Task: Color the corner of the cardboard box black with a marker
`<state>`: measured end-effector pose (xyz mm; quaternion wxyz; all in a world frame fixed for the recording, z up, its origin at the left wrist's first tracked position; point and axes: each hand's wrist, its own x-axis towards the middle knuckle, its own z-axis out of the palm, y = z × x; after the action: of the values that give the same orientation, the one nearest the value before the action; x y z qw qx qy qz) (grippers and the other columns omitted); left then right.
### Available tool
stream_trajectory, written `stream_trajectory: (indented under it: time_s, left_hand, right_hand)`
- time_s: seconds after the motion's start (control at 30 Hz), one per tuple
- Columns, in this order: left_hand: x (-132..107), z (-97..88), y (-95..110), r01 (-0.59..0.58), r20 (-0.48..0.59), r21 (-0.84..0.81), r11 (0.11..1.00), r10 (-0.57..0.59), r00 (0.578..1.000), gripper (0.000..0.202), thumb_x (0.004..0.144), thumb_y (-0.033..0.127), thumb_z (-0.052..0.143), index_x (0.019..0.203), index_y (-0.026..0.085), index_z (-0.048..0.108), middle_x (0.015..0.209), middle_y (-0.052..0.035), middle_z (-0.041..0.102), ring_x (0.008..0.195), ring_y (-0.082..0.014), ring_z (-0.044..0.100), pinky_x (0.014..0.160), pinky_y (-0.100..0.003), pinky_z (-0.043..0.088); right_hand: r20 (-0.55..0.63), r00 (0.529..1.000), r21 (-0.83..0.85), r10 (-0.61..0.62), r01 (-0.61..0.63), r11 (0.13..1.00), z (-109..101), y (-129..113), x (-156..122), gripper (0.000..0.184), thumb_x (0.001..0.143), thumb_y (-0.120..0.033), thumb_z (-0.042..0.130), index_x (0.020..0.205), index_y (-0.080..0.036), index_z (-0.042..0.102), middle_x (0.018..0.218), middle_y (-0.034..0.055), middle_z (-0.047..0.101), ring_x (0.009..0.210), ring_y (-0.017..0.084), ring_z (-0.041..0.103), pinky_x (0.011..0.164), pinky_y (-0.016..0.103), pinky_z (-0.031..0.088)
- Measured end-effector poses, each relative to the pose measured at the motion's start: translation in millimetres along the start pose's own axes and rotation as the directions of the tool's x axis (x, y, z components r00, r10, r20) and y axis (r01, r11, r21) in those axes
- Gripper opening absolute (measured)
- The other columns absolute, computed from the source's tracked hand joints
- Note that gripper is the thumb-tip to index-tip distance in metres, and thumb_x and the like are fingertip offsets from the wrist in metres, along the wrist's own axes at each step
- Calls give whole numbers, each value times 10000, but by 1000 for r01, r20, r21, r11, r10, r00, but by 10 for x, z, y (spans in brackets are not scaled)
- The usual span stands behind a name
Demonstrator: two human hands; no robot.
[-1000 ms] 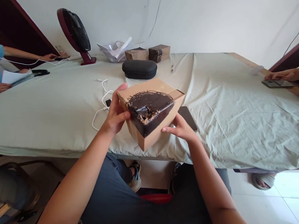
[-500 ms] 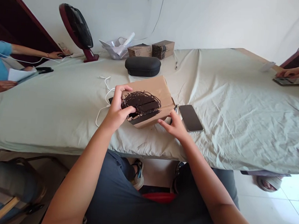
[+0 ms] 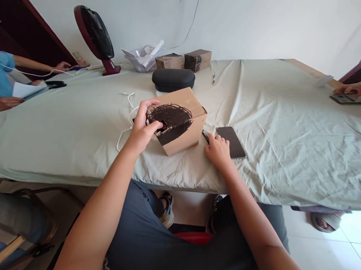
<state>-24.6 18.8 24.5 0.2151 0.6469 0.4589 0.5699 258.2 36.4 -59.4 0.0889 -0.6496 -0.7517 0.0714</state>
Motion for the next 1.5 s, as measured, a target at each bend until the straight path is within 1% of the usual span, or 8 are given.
stream_trajectory:
  time_s: [0.17, 0.27, 0.4, 0.73, 0.93, 1.17, 1.4, 1.5]
  left_hand:
    - [63, -39, -166, 62, -11, -46, 997, -63, 998, 545, 816, 311, 735, 1342, 279, 596, 1353, -65, 651, 1266, -288, 636, 1126, -425, 530]
    - [76, -57, -273, 27, -3, -52, 998, -27, 1000, 556, 892, 478, 739, 1386, 287, 570, 1430, -80, 617, 1335, -308, 604, 1181, -462, 490]
    - [77, -41, -317, 10, -4, -82, 997, -10, 1000, 623, 908, 633, 737, 1397, 292, 557, 1456, -94, 598, 1395, -325, 566, 1230, -499, 439]
    - [96, -24, -381, -76, 6, -33, 997, 76, 997, 601, 987, 705, 606, 1421, 299, 517, 1499, -104, 578, 1468, -315, 539, 1267, -504, 422]
    - [85, -6, -357, -93, -10, -17, 996, 93, 996, 606, 987, 719, 597, 1412, 291, 533, 1482, -110, 593, 1452, -320, 558, 1266, -513, 428]
    - [78, 12, -350, -16, -27, -90, 996, 14, 1000, 612, 970, 713, 629, 1403, 289, 544, 1490, -112, 582, 1441, -328, 555, 1267, -549, 399]
    - [78, 29, -300, -12, -37, -98, 995, 8, 999, 625, 961, 727, 630, 1388, 277, 552, 1490, -118, 573, 1466, -335, 521, 1291, -542, 360]
    - [74, 22, -310, -29, -27, -108, 994, 26, 999, 610, 993, 735, 567, 1398, 279, 544, 1516, -123, 547, 1512, -336, 476, 1321, -550, 313]
  right_hand:
    - [-136, 988, 366, 70, -16, 930, 69, 133, 123, 323, 978, -220, 450, 1171, -104, 682, 1172, 242, 672, 1033, 358, 671, 941, 458, 489]
    - [-181, 981, 484, 71, 26, 875, 102, 205, 181, 336, 1016, -288, 382, 1191, -142, 630, 1043, 173, 723, 949, 310, 678, 873, 404, 510]
    - [-261, 956, 723, 135, 100, 684, 174, 177, 183, 311, 990, -400, 446, 1196, -210, 582, 799, 43, 671, 698, 244, 612, 721, 349, 470]
    - [-356, 933, 830, 46, 294, 473, 359, 167, 263, 343, 997, -436, 534, 1271, -254, 437, 809, -32, 541, 649, 173, 526, 692, 308, 431]
    - [-327, 944, 850, 42, 275, 449, 428, 166, 285, 298, 1028, -467, 507, 1217, -263, 400, 805, -37, 520, 669, 169, 512, 660, 290, 413]
    - [-366, 930, 806, 24, 304, 507, 340, 136, 226, 220, 1069, -446, 441, 954, -259, 443, 833, 16, 575, 758, 198, 552, 742, 344, 445]
    - [-423, 904, 700, -60, 368, 612, 288, 143, 223, 318, 1038, -513, 490, 1161, -258, 634, 1154, 116, 708, 1116, 312, 612, 1020, 509, 461]
    - [-443, 895, 760, -52, 406, 508, 231, 129, 180, 330, 1074, -536, 469, 1211, -261, 592, 1247, 122, 721, 1174, 293, 638, 1069, 503, 473]
